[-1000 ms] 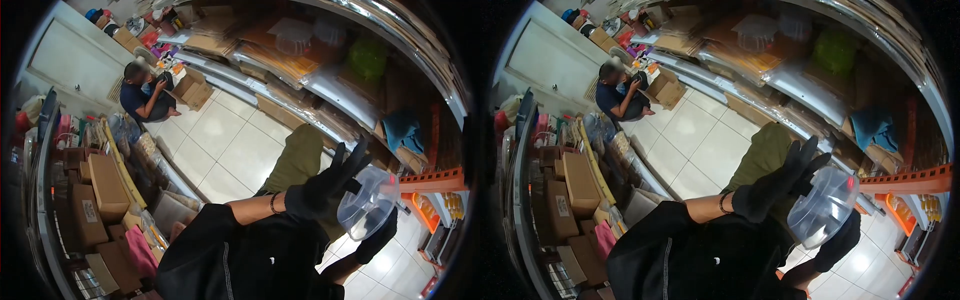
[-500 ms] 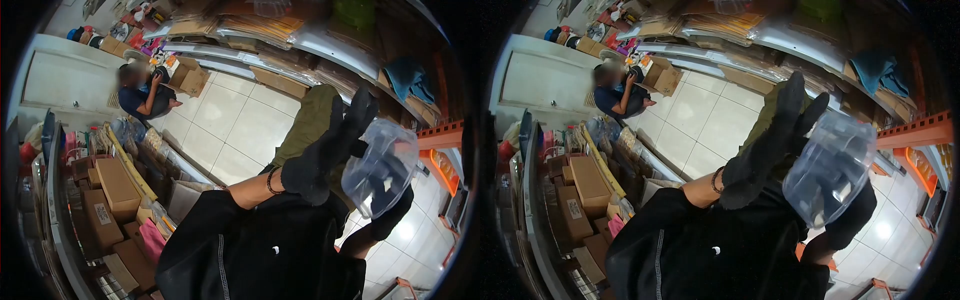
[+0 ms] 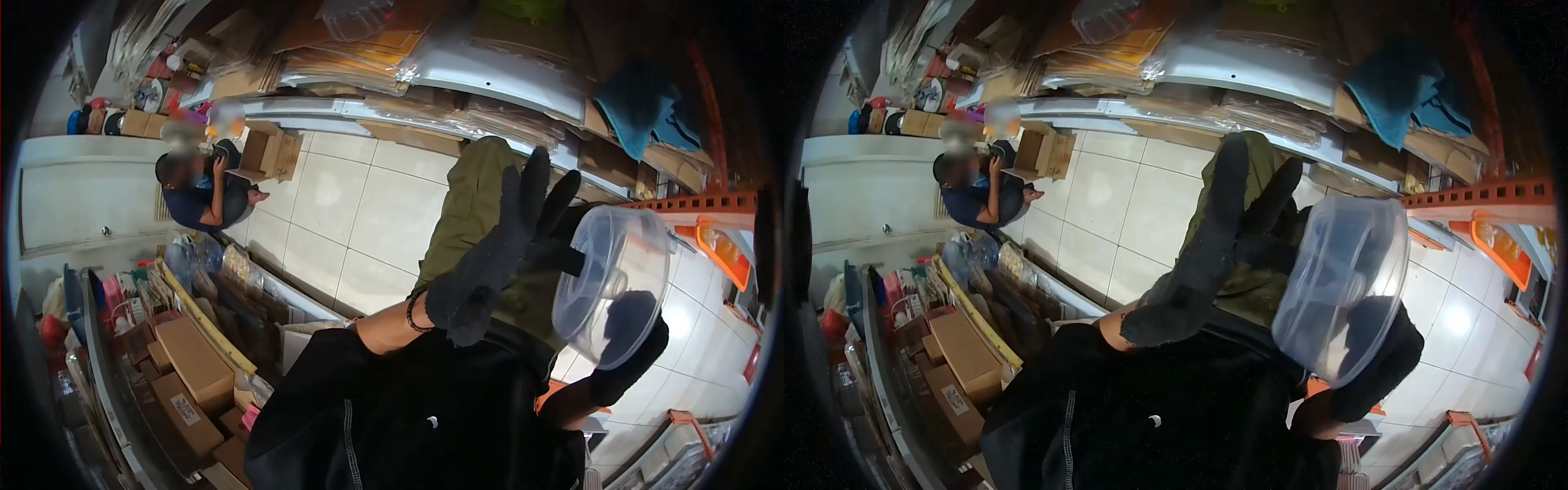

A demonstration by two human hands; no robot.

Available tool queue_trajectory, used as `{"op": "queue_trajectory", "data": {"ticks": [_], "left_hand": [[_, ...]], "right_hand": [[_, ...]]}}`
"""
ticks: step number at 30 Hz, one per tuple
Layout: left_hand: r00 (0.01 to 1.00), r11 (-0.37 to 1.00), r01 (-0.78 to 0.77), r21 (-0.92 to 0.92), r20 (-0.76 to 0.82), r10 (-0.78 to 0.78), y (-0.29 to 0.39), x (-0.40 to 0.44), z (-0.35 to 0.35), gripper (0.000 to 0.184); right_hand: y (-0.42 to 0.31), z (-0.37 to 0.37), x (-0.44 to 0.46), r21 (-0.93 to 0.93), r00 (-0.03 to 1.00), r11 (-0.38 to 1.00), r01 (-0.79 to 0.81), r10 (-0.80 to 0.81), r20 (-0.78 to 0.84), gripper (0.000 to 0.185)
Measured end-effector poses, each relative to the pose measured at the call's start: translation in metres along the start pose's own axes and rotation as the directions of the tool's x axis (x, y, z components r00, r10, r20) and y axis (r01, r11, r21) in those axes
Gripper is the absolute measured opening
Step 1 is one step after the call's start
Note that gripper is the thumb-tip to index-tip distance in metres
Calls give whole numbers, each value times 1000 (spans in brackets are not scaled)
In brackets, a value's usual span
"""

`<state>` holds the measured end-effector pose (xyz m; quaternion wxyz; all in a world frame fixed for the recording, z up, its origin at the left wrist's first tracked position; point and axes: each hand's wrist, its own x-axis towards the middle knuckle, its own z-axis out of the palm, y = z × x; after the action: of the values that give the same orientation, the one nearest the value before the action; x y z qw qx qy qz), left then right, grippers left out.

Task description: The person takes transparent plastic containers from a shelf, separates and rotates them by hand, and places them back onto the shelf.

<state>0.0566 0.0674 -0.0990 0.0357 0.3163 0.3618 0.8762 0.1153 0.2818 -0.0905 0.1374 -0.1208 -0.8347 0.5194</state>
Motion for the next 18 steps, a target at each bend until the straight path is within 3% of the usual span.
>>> {"op": "queue_trajectory", "data": {"ticks": [2, 8, 12, 14, 15, 18], "left_hand": [[1000, 1000, -19, -14, -14, 19, -1, 2, -4, 105], [996, 999, -38, -29, -76, 35, 2, 8, -4, 91], [988, 947, 115, 299, -131, -78, -13, -5, -8, 90], [993, 936, 82, 343, -103, -49, -26, -10, -11, 91], [999, 961, -1, 278, -50, 15, -39, -6, -12, 91], [998, 977, -56, 208, -22, 61, -39, -2, -10, 94]], "right_hand": [[-7, 6, 4, 22, 1000, 1000, -21, 20, 10, 26], [6, -5, 24, -250, 945, 967, -46, 123, 302, 26], [15, 1, 12, -147, 962, 989, 4, 36, 271, 26], [17, 2, 11, -130, 962, 991, 19, 18, 273, 27], [17, 3, 10, -117, 963, 993, 27, 5, 270, 27], [19, 5, 11, -102, 961, 994, 36, -6, 276, 28]]}}
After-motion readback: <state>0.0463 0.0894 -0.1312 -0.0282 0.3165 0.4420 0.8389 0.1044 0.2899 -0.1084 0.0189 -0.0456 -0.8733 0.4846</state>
